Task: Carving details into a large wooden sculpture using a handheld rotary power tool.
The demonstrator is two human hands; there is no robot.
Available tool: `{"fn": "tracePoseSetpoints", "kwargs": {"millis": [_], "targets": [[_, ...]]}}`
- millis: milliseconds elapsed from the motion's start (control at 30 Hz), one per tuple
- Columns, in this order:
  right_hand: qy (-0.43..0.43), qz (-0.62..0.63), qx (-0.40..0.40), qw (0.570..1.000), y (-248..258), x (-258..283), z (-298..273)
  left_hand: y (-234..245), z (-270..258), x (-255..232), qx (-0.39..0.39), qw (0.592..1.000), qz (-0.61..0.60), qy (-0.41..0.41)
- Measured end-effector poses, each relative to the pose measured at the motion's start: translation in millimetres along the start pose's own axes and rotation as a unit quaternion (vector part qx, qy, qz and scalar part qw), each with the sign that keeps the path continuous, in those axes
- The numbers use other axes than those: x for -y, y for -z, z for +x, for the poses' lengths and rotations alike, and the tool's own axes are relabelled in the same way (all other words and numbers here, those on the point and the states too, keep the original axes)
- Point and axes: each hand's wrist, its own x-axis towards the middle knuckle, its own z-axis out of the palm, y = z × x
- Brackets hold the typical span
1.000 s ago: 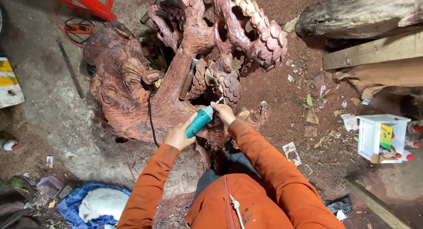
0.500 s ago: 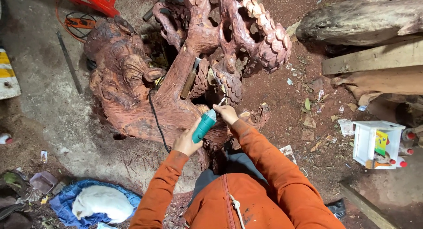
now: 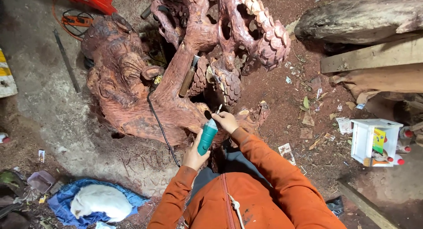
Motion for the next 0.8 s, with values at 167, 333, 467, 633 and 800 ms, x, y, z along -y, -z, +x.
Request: {"fn": "tracePoseSetpoints", "kwargs": {"millis": [167,333,467,633,800], "targets": [[0.033,0.028,-0.029,0.999,2.7,-9.8,-7.8,-1.9,-0.6,-4.4,0.007,1.000,0.023,-0.009],[0.100,0.048,-0.073,0.991,13.9,-0.5,-17.4,-10.1,5.0,-13.8,-0.006,0.999,0.024,-0.025],[0.140,0.042,-0.123,0.982,13.5,-15.6,1.2,-16.6,8.9,-21.6,-0.005,0.999,0.022,-0.025],[0.094,0.053,-0.109,0.988,10.2,-23.0,12.8,0.0,-7.2,-51.3,0.008,0.999,0.038,0.011],[0.063,0.071,-0.092,0.991,13.7,-10.7,8.2,20.0,-18.5,-77.2,0.016,0.998,0.063,0.024]]}}
